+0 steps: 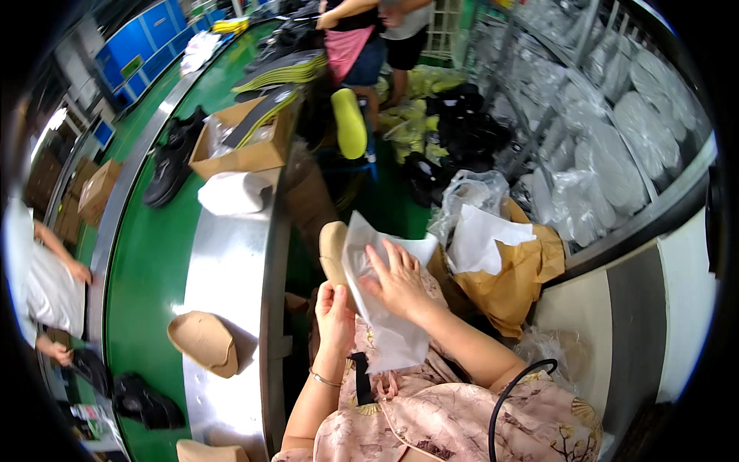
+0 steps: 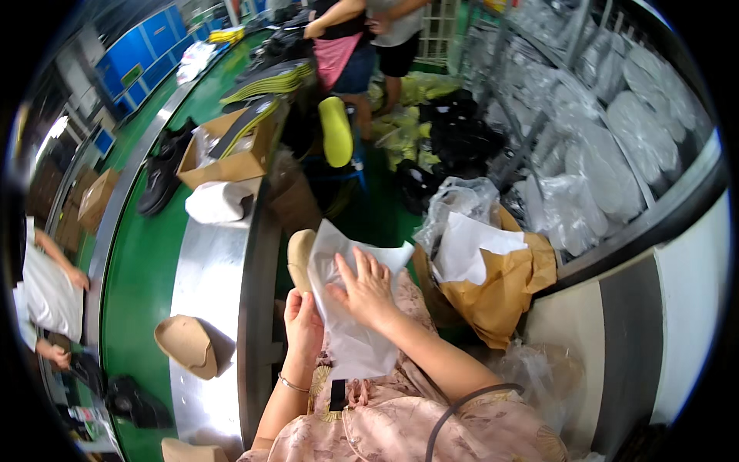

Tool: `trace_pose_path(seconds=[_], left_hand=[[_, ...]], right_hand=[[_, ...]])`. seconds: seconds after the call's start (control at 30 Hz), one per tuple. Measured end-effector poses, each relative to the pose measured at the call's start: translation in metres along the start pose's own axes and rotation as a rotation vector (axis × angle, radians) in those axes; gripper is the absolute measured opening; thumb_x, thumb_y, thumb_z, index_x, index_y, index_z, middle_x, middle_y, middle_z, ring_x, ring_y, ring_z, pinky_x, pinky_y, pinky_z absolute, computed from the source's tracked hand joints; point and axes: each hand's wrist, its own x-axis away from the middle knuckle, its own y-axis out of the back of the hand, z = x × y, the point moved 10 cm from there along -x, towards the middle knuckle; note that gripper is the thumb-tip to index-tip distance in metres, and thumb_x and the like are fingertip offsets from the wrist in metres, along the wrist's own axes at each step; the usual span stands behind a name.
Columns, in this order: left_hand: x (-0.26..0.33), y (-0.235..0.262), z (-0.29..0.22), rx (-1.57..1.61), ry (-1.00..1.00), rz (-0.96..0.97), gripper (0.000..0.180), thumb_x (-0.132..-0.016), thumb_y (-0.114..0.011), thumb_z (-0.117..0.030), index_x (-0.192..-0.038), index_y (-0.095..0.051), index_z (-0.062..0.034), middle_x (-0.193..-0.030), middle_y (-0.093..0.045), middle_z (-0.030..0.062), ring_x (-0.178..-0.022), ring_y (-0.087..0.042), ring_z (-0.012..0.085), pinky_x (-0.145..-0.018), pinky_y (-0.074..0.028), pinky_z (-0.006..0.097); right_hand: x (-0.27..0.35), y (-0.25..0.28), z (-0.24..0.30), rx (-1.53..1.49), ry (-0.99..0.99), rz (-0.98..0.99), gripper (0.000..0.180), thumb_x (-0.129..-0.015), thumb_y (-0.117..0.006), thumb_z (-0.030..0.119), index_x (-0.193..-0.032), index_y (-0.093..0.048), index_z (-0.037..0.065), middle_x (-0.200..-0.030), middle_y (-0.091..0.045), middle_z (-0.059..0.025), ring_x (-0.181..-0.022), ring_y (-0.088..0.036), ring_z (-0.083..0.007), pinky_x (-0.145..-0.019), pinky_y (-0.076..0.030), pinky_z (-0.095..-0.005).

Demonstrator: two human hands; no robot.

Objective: The person wraps shoe trees in paper, places them into a shoe, and stacks additional shoe trees on the workstation.

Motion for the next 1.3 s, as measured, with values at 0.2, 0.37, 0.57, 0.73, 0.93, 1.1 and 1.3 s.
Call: trace_pose_path(seconds=[0.2, 0.37, 0.57, 0.73, 0.93, 1.1, 1.3], left_hand=[[0.013, 0.017, -0.006, -0.021, -0.022, 0.039, 0.031, -0.093, -0.052, -0.01, -0.124, -0.05, -0.0075, -0.112, -0.059, 0.0032, -0.1, -0.057, 0.0125, -0.086, -0.047, 0.028], [0.017, 0.04, -0.003, 0.134, 0.169, -0.029, 0.024, -0.091, -0.057, -0.011, -0.114, -0.058, -0.0077, -0.106, -0.062, 0.0032, -0.089, -0.061, 0.0142, -0.075, -0.053, 0.03], [0.021, 0.037, -0.024, 0.04, 0.095, 0.157, 0.029, -0.086, -0.062, -0.008, -0.115, -0.059, -0.0076, -0.101, -0.064, 0.0022, -0.088, -0.061, 0.0106, -0.077, -0.051, 0.025], [0.024, 0.031, -0.034, 0.038, 0.11, 0.157, 0.032, -0.085, -0.063, -0.008, -0.117, -0.058, -0.0064, -0.103, -0.063, 0.0013, -0.086, -0.06, 0.0096, -0.077, -0.051, 0.025], [0.027, 0.037, -0.044, -0.003, 0.196, 0.12, 0.041, -0.085, -0.064, -0.009, -0.124, -0.052, -0.0045, -0.107, -0.062, 0.0042, -0.091, -0.061, 0.0121, -0.077, -0.052, 0.027], [0.034, 0.08, -0.14, -0.385, -0.295, -0.402, 0.022, -0.088, -0.052, -0.006, -0.109, -0.052, 0.0025, -0.093, -0.06, 0.0094, -0.079, -0.058, 0.0113, -0.067, -0.047, 0.021], [0.08, -0.045, -0.099, -1.14, -0.497, -0.019, 0.05, -0.089, -0.056, -0.016, -0.129, -0.035, 0.0084, -0.124, -0.043, 0.0271, -0.116, -0.043, 0.0367, -0.096, -0.035, 0.04]], right_hand=[[-0.016, -0.01, 0.048, -0.381, 0.199, 0.116, 0.07, -0.09, -0.046, 0.047, -0.143, -0.023, 0.008, -0.143, -0.027, -0.0248, -0.132, -0.028, -0.0408, -0.105, -0.025, -0.049], [-0.031, 0.009, 0.092, -0.118, 0.402, -0.03, 0.084, -0.081, -0.062, 0.046, -0.144, -0.022, 0.009, -0.142, -0.027, -0.0265, -0.13, -0.031, -0.0414, -0.105, -0.028, -0.0442], [-0.053, 0.001, 0.081, -0.47, 0.324, 0.249, 0.111, -0.06, -0.076, 0.052, -0.143, -0.016, 0.011, -0.138, -0.028, -0.0264, -0.125, -0.036, -0.0429, -0.099, -0.038, -0.0452], [-0.052, -0.01, 0.086, -0.355, 0.144, 0.352, 0.108, -0.056, -0.08, 0.045, -0.135, -0.021, 0.001, -0.126, -0.036, -0.0227, -0.119, -0.041, -0.0407, -0.1, -0.038, -0.0439], [-0.055, -0.009, 0.087, -0.334, 0.102, 0.316, 0.101, -0.055, -0.08, 0.037, -0.131, -0.025, 0.001, -0.119, -0.037, -0.0229, -0.109, -0.046, -0.0409, -0.089, -0.044, -0.0455], [-0.069, 0.021, 0.049, -0.101, 0.017, -0.003, 0.095, -0.056, -0.078, 0.039, -0.131, -0.03, 0.007, -0.112, -0.038, -0.0202, -0.098, -0.047, -0.0411, -0.08, -0.046, -0.0504], [-0.075, 0.038, 0.067, -0.103, -0.064, -0.153, 0.091, -0.059, -0.078, 0.037, -0.131, -0.031, 0.005, -0.112, -0.037, -0.0222, -0.097, -0.047, -0.042, -0.079, -0.046, -0.0497]])
